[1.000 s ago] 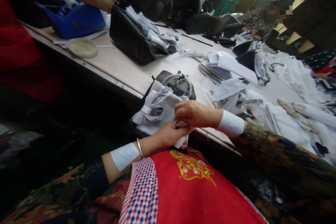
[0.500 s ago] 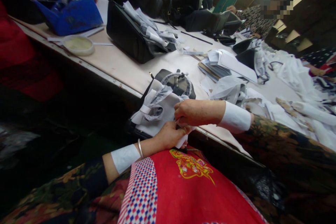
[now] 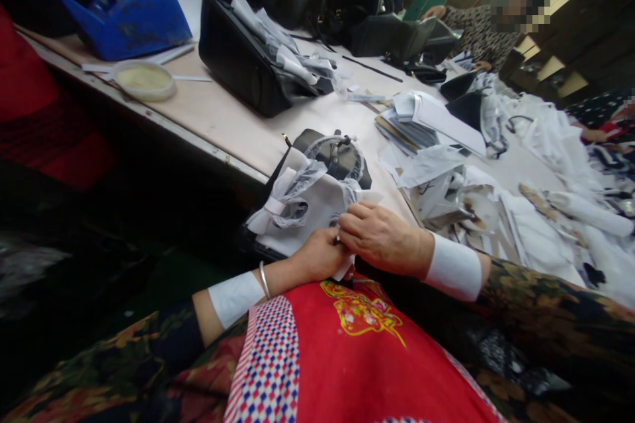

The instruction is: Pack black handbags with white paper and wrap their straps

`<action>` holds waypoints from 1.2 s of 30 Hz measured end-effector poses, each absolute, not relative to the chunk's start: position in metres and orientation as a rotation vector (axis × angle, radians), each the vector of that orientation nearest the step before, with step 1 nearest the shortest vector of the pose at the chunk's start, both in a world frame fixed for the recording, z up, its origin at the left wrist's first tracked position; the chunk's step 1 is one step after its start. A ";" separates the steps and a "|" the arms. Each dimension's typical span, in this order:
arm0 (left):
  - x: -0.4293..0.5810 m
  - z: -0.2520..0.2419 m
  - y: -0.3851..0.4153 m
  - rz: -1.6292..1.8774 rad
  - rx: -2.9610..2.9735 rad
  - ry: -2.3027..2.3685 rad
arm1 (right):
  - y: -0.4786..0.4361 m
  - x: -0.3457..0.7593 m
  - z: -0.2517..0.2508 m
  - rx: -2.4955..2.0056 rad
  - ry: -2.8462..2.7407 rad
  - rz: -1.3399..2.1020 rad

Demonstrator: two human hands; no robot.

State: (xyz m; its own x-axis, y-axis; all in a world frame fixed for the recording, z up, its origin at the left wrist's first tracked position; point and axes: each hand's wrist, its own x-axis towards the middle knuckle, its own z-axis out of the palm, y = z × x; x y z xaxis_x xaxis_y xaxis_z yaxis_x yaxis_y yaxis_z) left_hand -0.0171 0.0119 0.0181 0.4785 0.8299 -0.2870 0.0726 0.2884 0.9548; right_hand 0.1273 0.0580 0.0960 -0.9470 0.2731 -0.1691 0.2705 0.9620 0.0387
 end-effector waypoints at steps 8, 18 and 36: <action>-0.015 0.007 0.006 0.599 1.049 0.902 | 0.046 0.147 0.096 0.568 2.947 -0.206; -0.026 0.007 0.008 0.592 0.769 0.676 | 0.024 0.171 0.079 0.758 3.129 -0.104; -0.009 0.022 0.008 0.572 1.013 0.923 | 0.013 0.282 0.091 2.625 2.960 0.138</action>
